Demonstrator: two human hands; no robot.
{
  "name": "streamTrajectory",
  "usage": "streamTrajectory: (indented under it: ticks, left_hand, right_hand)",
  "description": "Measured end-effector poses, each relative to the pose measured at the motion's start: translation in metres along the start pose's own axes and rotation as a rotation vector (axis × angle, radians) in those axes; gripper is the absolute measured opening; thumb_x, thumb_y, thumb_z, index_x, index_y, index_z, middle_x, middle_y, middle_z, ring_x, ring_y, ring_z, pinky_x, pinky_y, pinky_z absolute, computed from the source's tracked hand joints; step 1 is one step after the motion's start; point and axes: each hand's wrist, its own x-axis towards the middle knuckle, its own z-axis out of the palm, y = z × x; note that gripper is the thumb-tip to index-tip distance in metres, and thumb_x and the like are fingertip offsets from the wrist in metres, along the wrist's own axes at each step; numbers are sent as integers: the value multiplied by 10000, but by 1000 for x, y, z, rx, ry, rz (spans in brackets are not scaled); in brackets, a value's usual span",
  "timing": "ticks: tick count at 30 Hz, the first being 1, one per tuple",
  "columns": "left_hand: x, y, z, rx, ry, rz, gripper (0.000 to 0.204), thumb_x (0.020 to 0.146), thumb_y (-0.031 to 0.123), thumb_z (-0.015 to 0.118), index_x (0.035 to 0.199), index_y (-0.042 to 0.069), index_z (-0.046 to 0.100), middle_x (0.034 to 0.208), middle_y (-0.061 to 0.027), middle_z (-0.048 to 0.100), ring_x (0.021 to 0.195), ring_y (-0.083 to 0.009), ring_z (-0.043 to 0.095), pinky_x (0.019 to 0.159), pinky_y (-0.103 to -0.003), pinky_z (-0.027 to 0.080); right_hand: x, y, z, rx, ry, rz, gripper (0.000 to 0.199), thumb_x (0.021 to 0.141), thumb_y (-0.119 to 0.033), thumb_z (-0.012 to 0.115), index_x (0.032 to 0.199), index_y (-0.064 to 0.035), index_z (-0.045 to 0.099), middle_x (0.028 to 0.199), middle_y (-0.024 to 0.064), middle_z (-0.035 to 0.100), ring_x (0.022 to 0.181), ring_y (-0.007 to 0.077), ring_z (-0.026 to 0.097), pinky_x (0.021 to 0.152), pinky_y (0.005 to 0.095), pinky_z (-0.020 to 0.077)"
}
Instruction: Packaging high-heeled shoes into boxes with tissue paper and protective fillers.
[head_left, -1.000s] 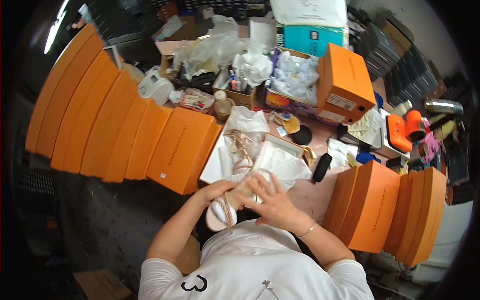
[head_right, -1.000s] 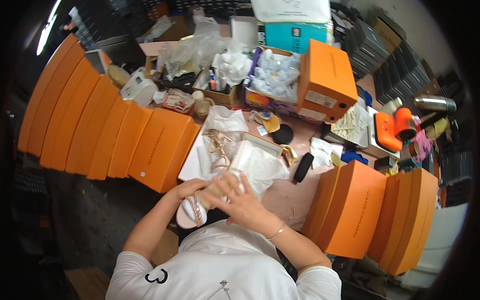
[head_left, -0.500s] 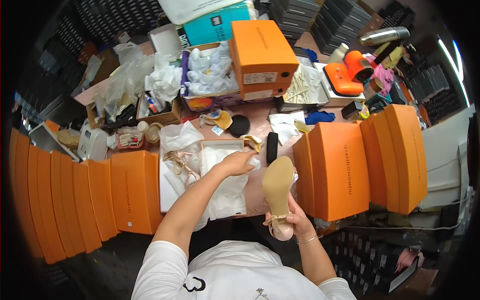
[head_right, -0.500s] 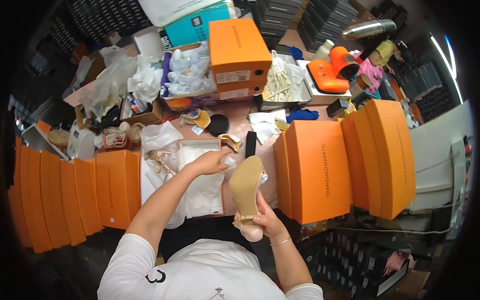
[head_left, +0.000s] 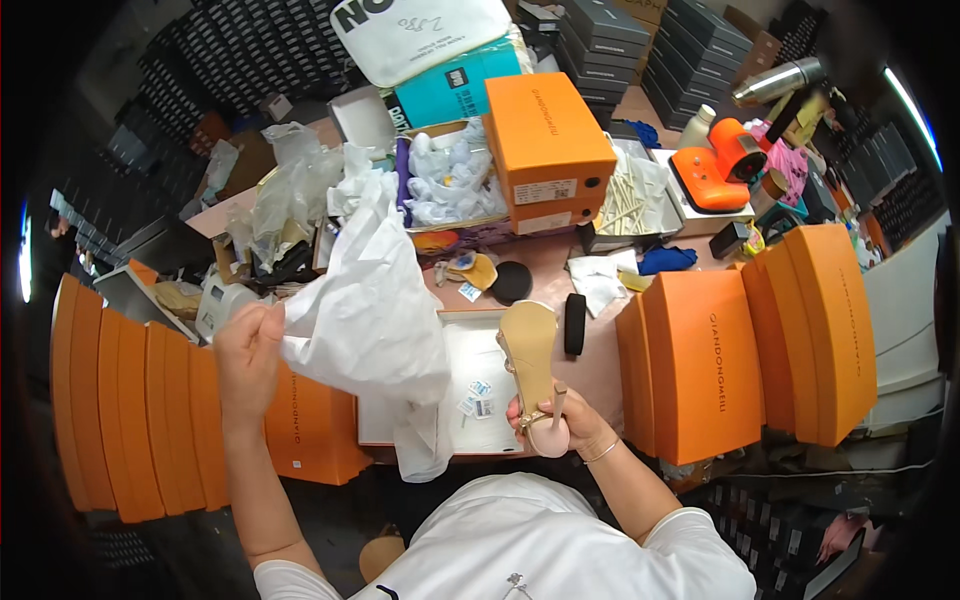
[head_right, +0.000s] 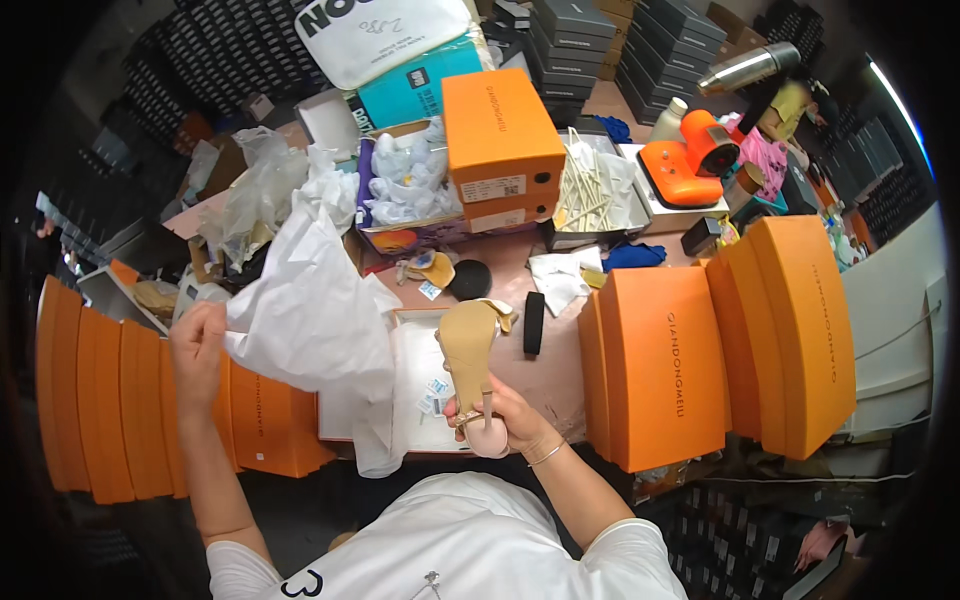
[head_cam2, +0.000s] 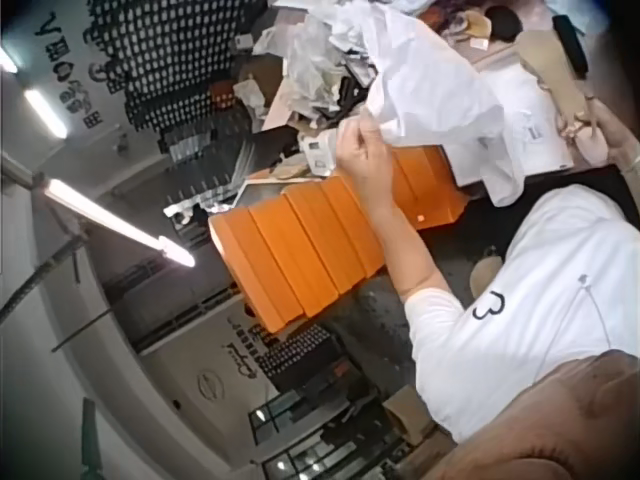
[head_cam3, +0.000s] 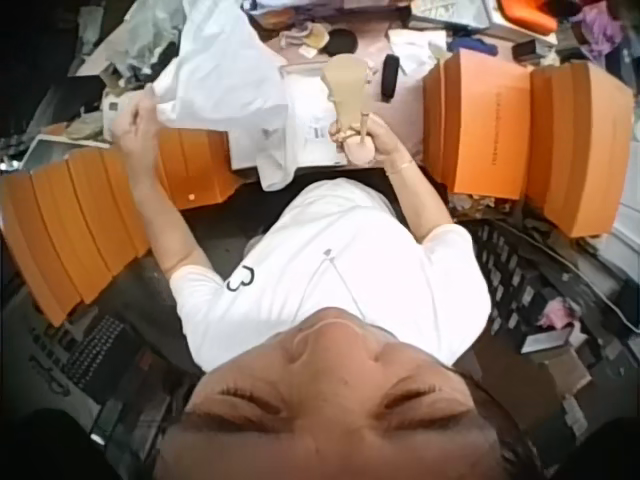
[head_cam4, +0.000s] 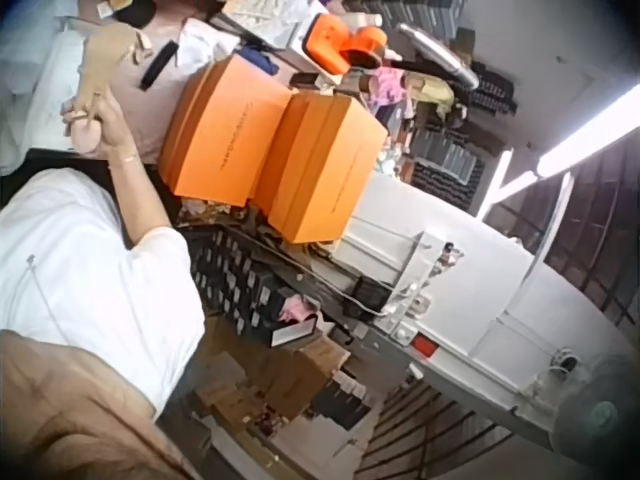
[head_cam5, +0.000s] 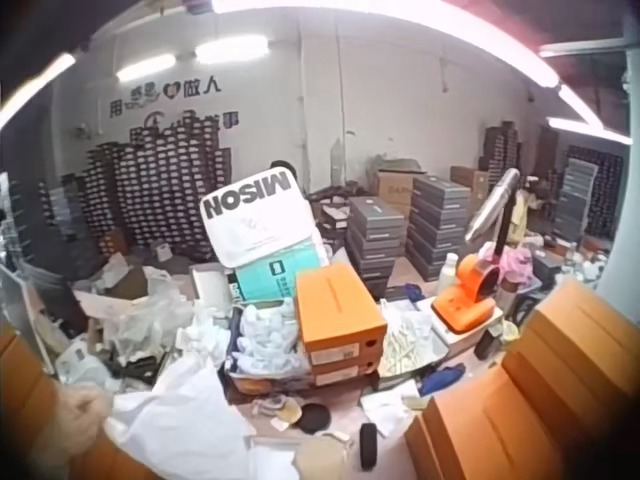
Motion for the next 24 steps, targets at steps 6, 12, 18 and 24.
streamTrajectory:
  ticks: [6,12,18,24]
  left_hand:
    - [-26,19,43,160,-54,333,103,744,40,658,693,1,578,719,-113,563,683,-297,554,617,-365,450]
    - [-64,-44,111,289,-165,227,83,716,27,644,753,10,571,843,-121,583,828,-307,565,710,-382,464]
    - [-76,-55,163,247,-130,189,299,722,-5,607,1019,16,589,1001,-135,570,947,-324,563,797,-408,473]
    - [-80,-21,162,157,-264,352,467,721,-38,595,1184,20,564,1097,-140,581,943,-310,613,770,-374,520]
  right_hand:
    - [20,0,3,160,2,122,448,862,-203,542,1250,-10,429,1014,186,589,949,276,586,779,435,554]
    - [10,-2,-6,185,-51,143,509,844,-171,529,1315,-54,376,1052,189,571,999,300,571,831,471,532]
    - [-37,-19,17,-516,91,212,914,829,-110,602,1508,-87,-9,1273,148,491,1156,227,525,966,360,438]
    - [-36,-34,37,-822,-109,331,885,854,-186,600,1495,4,21,1218,140,489,1101,168,489,951,261,375]
